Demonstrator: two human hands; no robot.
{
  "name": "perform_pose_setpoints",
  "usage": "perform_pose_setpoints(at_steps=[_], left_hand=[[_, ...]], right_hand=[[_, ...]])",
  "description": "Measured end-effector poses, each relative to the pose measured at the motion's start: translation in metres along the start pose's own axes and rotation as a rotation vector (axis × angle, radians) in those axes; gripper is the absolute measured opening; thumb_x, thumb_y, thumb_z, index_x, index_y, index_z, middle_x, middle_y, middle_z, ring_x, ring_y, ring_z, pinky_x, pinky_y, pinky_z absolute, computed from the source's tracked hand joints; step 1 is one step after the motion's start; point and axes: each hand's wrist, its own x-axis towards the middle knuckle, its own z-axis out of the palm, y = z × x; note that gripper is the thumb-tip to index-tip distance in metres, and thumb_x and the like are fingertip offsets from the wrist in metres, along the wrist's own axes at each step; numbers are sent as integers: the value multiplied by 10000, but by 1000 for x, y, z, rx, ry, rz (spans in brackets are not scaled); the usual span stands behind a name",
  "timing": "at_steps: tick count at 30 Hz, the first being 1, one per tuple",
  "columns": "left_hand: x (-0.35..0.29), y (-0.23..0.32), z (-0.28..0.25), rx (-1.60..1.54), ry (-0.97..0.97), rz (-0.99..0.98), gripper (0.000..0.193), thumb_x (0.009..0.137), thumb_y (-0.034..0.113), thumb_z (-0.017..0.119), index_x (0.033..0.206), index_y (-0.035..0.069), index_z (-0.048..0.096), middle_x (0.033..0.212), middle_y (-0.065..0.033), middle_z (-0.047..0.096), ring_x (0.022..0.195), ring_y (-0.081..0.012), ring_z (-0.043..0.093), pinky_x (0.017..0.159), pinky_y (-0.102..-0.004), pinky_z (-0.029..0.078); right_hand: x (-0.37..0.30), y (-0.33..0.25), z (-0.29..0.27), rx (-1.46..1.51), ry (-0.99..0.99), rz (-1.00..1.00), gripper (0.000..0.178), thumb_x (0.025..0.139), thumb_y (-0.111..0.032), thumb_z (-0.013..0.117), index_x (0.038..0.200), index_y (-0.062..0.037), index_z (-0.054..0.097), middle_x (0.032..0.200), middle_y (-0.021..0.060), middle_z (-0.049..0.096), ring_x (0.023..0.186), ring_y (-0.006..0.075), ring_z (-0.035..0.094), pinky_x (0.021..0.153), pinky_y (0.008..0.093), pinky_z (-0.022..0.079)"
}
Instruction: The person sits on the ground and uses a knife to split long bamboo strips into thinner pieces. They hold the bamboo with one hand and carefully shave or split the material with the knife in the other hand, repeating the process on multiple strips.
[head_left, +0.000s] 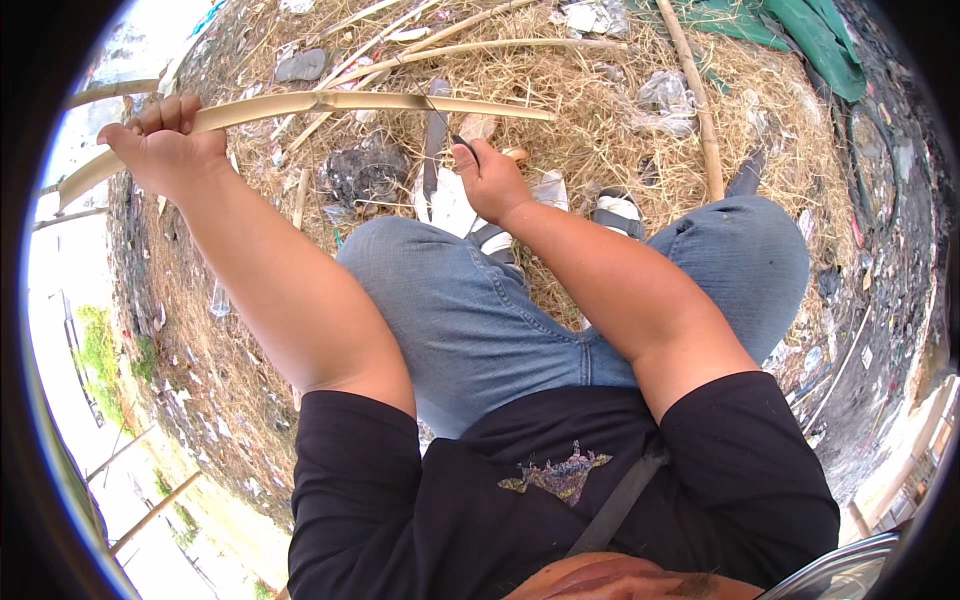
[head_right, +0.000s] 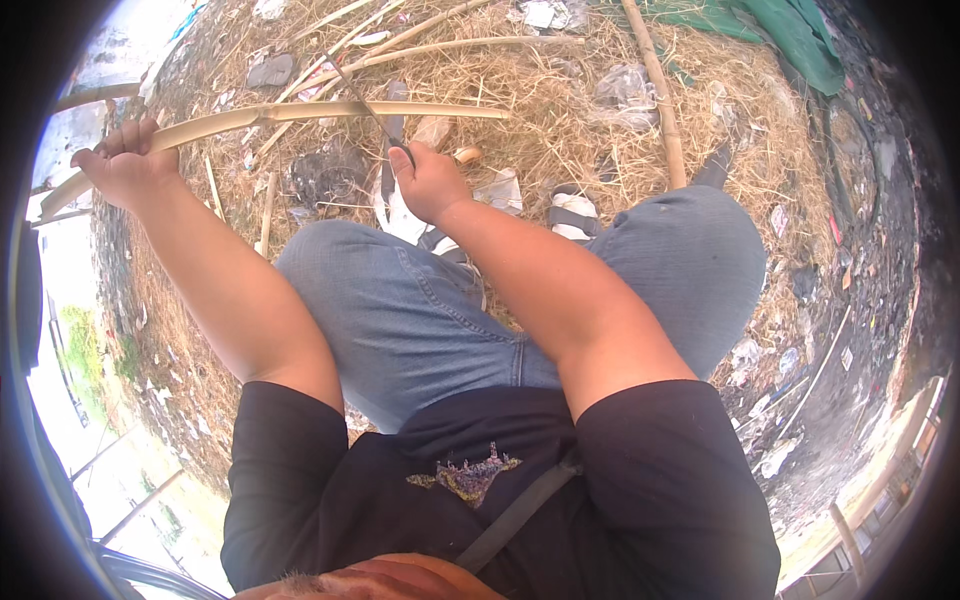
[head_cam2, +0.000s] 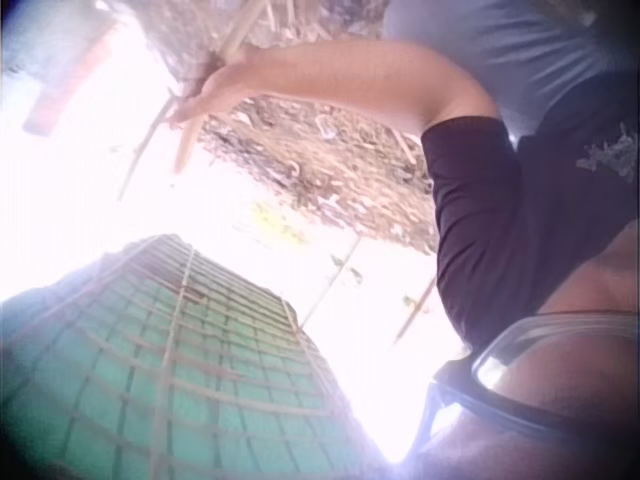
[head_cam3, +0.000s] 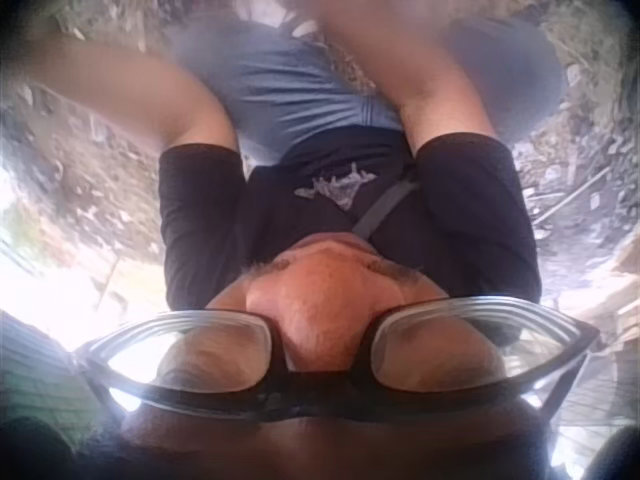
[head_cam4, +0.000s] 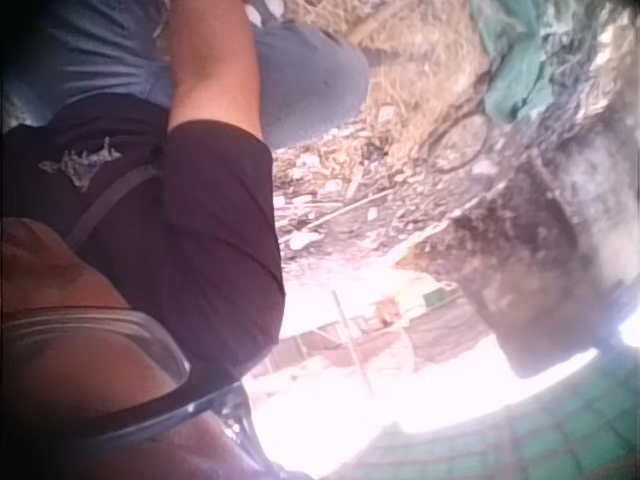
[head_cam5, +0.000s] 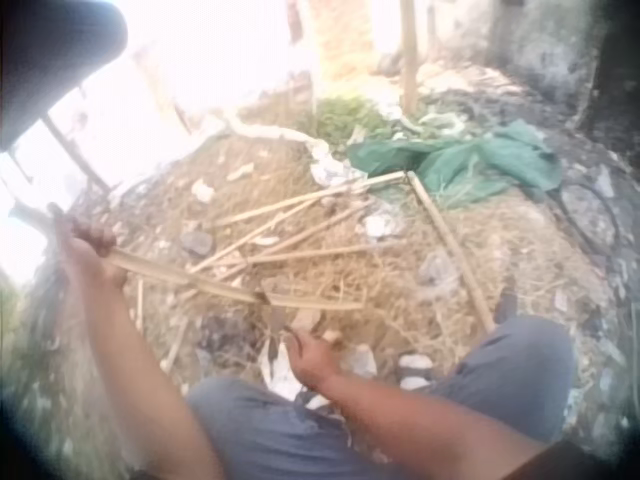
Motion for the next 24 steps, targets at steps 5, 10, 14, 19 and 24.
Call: perform_pose_setpoints(at_steps=[5, 10, 14, 19, 24], left_hand=[[-14, 4, 15, -27, 0, -7, 445, 1076, 495, 455, 842, 133, 348, 587, 30, 292, 521, -113, 259, 511, -292, 284], [-19, 5, 26, 14, -38, 17, 442, 1073, 498, 461, 876, 110, 379, 594, 33, 314, 525, -113, 288, 524, -292, 314], [-15, 2, 17, 23, 49, 16, 428, 1076, 484, 452, 879, 115, 358, 594, 37, 312, 526, -112, 287, 528, -303, 311], [-13, 6, 18, 30, -52, 24, 428, 1082, 465, 437, 838, 130, 330, 596, 42, 295, 527, -110, 267, 534, -305, 295], [-18, 7, 23, 0, -95, 39, 459, 1077, 469, 459, 798, 134, 315, 596, 39, 275, 532, -111, 250, 525, -296, 264]], right_hand=[[2, -19, 0, -100, 20, -129, 506, 1053, -523, 439, 990, -38, 568, 815, 244, 661, 847, 474, 646, 752, 548, 492], [8, 41, -15, -133, 102, 0, 487, 1053, -498, 465, 974, -33, 584, 754, 221, 636, 780, 449, 627, 752, 509, 489], [0, 11, 0, -91, 134, 53, 478, 1054, -474, 484, 973, -18, 603, 739, 218, 632, 791, 434, 622, 750, 491, 477], [5, -40, -5, 23, 13, -155, 499, 1066, -491, 427, 918, -32, 556, 770, 245, 646, 773, 479, 627, 719, 541, 479], [16, 75, -37, -158, 100, 415, 532, 1069, -502, 383, 1080, -41, 647, 994, 244, 702, 1000, 440, 655, 909, 512, 477]])
